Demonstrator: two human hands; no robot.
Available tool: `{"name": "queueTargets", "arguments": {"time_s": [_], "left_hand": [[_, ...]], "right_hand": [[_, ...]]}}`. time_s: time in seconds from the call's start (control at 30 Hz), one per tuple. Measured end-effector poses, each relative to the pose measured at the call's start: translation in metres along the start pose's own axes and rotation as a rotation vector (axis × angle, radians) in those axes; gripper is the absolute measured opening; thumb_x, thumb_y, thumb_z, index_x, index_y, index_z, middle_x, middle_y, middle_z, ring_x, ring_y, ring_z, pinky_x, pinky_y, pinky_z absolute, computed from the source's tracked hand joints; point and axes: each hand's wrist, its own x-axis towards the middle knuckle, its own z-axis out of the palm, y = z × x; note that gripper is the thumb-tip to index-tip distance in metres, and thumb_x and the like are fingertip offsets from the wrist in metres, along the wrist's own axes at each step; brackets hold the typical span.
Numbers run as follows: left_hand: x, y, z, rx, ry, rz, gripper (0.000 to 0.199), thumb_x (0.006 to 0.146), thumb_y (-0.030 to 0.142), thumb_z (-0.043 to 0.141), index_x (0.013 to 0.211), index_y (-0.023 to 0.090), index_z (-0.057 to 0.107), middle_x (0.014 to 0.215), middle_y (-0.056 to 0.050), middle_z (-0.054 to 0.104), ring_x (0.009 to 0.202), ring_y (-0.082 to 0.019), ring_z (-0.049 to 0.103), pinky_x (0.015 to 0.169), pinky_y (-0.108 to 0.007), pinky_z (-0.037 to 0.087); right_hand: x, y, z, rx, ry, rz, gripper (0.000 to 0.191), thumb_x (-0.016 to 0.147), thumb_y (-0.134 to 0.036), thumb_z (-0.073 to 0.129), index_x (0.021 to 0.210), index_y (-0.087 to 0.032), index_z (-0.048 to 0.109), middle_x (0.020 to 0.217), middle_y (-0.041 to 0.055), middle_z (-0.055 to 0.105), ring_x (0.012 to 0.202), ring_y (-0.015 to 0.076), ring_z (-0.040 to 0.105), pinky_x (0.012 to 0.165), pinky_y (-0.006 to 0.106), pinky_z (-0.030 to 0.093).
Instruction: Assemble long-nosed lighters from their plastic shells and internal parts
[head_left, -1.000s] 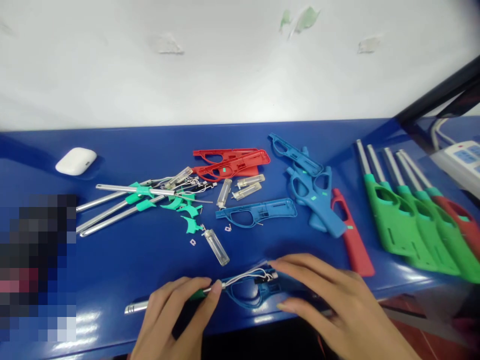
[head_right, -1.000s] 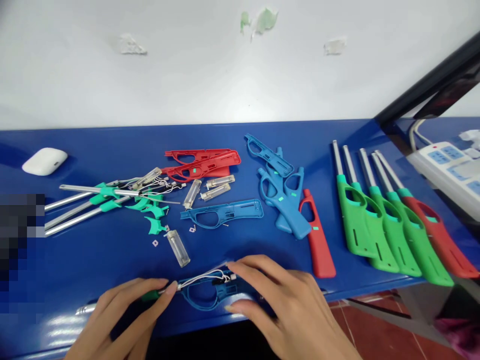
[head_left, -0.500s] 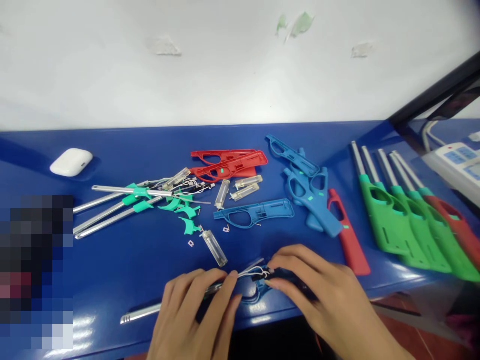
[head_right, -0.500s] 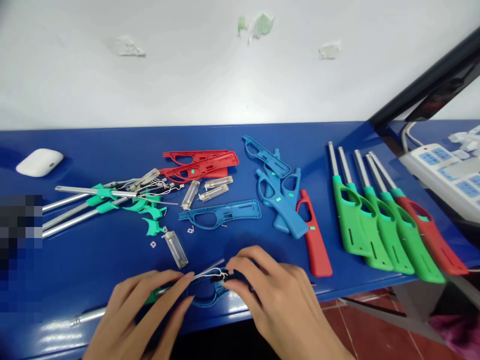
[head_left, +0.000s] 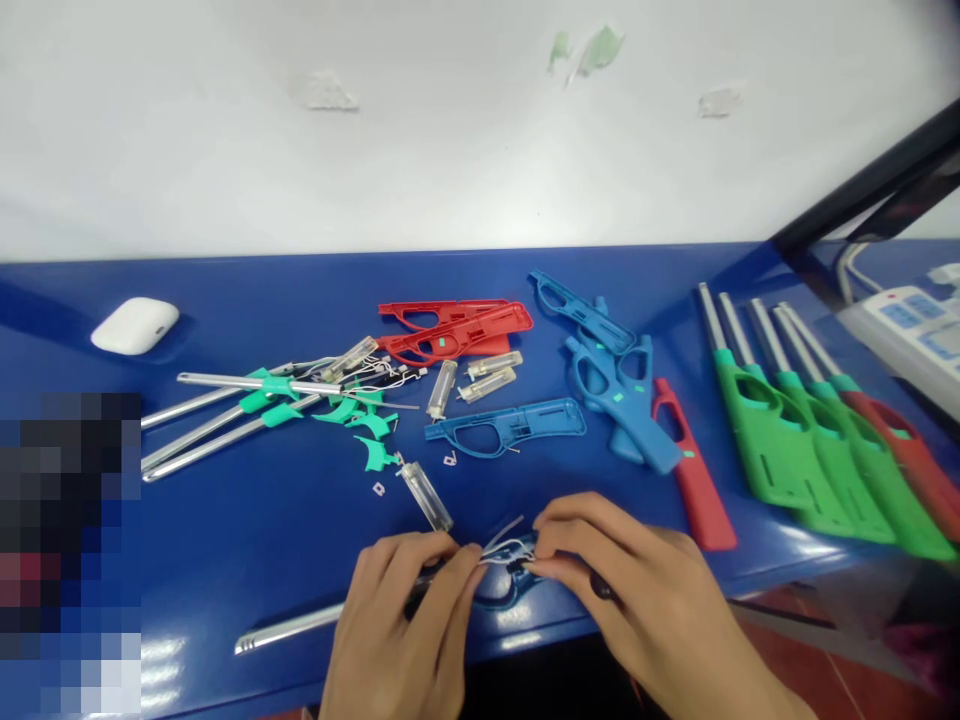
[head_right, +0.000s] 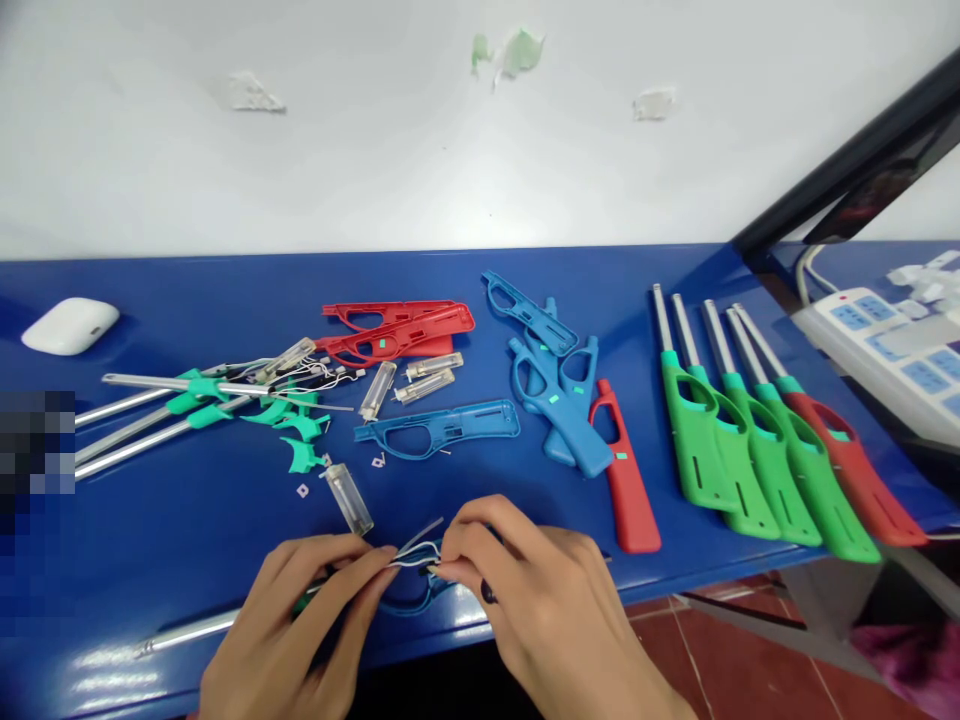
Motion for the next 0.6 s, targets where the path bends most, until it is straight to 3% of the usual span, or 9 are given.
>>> {"name": "queueTargets", "arguments": {"time_s": [0.13,0.4,0.6], "left_hand": [[0.0000,-0.0002,0.0013,-0.005,0.014,0.002,0.023,0.102,0.007,0.058,0.116,0.020,0.070,0.106,-0.005,0.065,0.099,-0.017,0.060,0.089,-0.033,0.049],[-0.0002,-0.0013,0.0010,-0.003,0.028,0.018,0.024,0.100,0.005,0.059,0.117,0.019,0.071,0.107,-0.006,0.066,0.100,-0.018,0.062,0.088,-0.034,0.052],[0.0001,-0.0009,0.0008,0.021,0.020,0.030,0.026,0.098,0.003,0.061,0.118,0.018,0.070,0.106,-0.007,0.068,0.098,-0.019,0.064,0.087,-0.035,0.053]], "right_hand": [[-0.0004,-0.0027,-0.0016,0.038,0.000,0.006,0.021,0.112,-0.033,0.046,0.102,-0.027,0.064,0.093,-0.0051,0.074,0.074,0.0101,0.074,0.070,0.020,0.057],[-0.0017,-0.0017,-0.0030,0.022,0.126,-0.111,0.031,0.113,-0.033,0.045,0.100,-0.026,0.072,0.090,-0.0059,0.080,0.075,0.0072,0.075,0.071,0.017,0.056],[-0.0075,0.0021,-0.0015,-0.040,0.167,-0.089,0.034,0.112,-0.036,0.048,0.097,-0.026,0.077,0.094,-0.0028,0.080,0.073,0.0076,0.076,0.066,0.019,0.057]]}}
